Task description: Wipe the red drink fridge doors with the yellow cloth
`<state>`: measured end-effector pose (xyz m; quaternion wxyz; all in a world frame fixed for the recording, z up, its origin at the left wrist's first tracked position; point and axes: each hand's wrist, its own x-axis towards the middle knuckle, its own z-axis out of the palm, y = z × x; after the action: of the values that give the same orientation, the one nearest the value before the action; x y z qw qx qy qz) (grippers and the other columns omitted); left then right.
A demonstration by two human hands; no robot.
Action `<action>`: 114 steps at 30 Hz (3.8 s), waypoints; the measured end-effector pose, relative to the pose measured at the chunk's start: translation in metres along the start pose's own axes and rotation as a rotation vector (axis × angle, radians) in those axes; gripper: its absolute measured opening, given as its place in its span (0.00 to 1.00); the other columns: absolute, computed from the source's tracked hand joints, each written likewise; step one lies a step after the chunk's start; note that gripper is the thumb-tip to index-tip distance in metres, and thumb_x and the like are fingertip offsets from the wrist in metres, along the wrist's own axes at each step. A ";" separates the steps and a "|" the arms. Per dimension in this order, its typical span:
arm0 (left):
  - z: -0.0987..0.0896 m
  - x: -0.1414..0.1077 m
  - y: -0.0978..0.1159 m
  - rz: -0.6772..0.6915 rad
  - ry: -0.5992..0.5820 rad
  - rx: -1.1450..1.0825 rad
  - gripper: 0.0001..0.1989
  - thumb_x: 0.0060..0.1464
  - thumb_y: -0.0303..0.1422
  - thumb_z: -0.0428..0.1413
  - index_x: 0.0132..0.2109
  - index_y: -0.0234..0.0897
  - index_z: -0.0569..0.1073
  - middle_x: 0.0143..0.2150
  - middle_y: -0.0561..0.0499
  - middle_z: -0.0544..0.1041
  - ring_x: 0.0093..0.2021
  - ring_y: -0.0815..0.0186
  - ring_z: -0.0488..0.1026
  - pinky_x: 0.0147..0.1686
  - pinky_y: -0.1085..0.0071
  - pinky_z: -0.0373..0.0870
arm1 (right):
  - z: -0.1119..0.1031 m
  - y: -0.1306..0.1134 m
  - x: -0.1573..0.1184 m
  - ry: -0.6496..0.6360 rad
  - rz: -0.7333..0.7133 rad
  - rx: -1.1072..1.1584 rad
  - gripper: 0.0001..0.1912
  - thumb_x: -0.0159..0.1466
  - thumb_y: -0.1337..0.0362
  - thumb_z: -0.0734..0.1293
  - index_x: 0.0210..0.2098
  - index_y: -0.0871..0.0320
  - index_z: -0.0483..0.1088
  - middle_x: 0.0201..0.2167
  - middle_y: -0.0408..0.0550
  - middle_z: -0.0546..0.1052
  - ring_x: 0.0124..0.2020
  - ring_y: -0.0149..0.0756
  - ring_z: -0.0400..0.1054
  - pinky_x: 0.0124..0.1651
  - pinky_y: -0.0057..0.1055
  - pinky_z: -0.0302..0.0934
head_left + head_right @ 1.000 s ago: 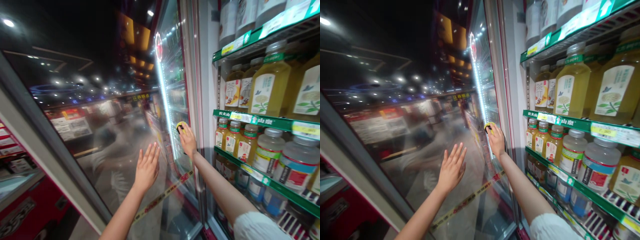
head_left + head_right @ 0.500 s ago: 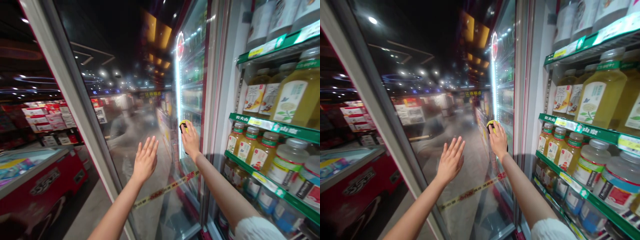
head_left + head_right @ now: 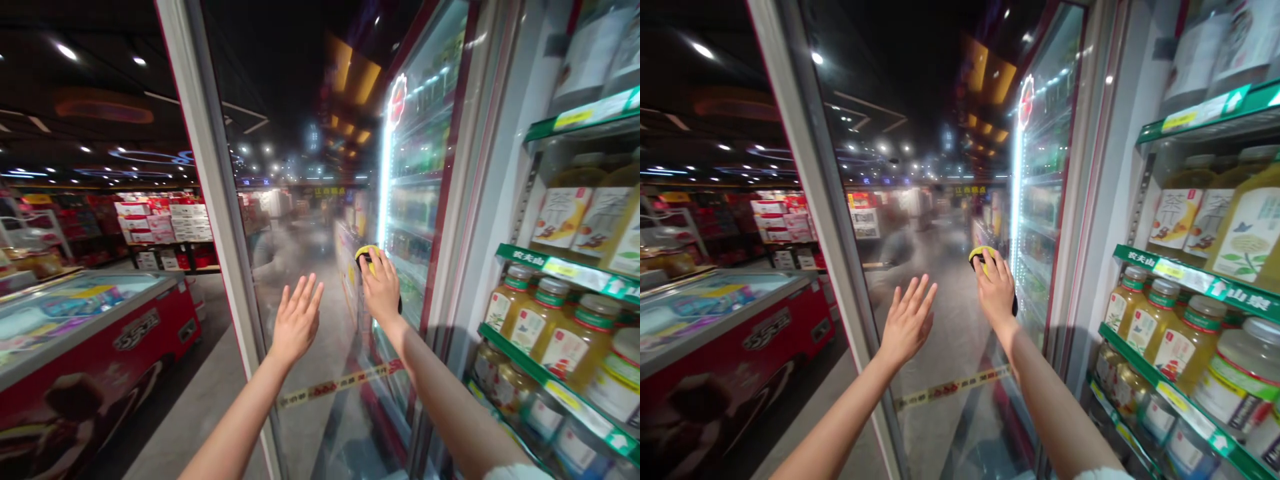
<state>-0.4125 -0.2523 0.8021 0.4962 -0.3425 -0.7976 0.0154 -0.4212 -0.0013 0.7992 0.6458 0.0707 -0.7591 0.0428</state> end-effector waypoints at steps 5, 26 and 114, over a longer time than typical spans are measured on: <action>-0.004 -0.004 -0.005 -0.033 0.001 0.026 0.35 0.63 0.28 0.51 0.75 0.38 0.52 0.76 0.42 0.51 0.76 0.54 0.48 0.74 0.49 0.41 | 0.003 -0.038 0.002 -0.091 -0.154 0.038 0.29 0.70 0.69 0.63 0.69 0.47 0.62 0.71 0.48 0.64 0.73 0.47 0.52 0.72 0.53 0.51; -0.022 -0.049 -0.028 -0.187 0.011 0.112 0.39 0.65 0.28 0.50 0.77 0.37 0.41 0.76 0.43 0.53 0.76 0.56 0.47 0.75 0.50 0.40 | 0.001 -0.061 0.036 -0.035 -0.496 0.117 0.21 0.72 0.68 0.62 0.62 0.46 0.70 0.65 0.43 0.72 0.68 0.38 0.62 0.69 0.44 0.53; -0.015 0.079 -0.010 -0.086 0.177 0.069 0.43 0.64 0.34 0.53 0.77 0.31 0.39 0.77 0.37 0.43 0.77 0.53 0.35 0.75 0.48 0.38 | -0.011 0.001 0.053 0.130 -0.063 -0.140 0.26 0.71 0.69 0.61 0.67 0.49 0.65 0.68 0.50 0.69 0.67 0.45 0.59 0.60 0.44 0.53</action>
<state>-0.4271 -0.2203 0.8746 0.5765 -0.2909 -0.7635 -0.0088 -0.4184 -0.0011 0.8530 0.6979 0.0461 -0.7142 -0.0261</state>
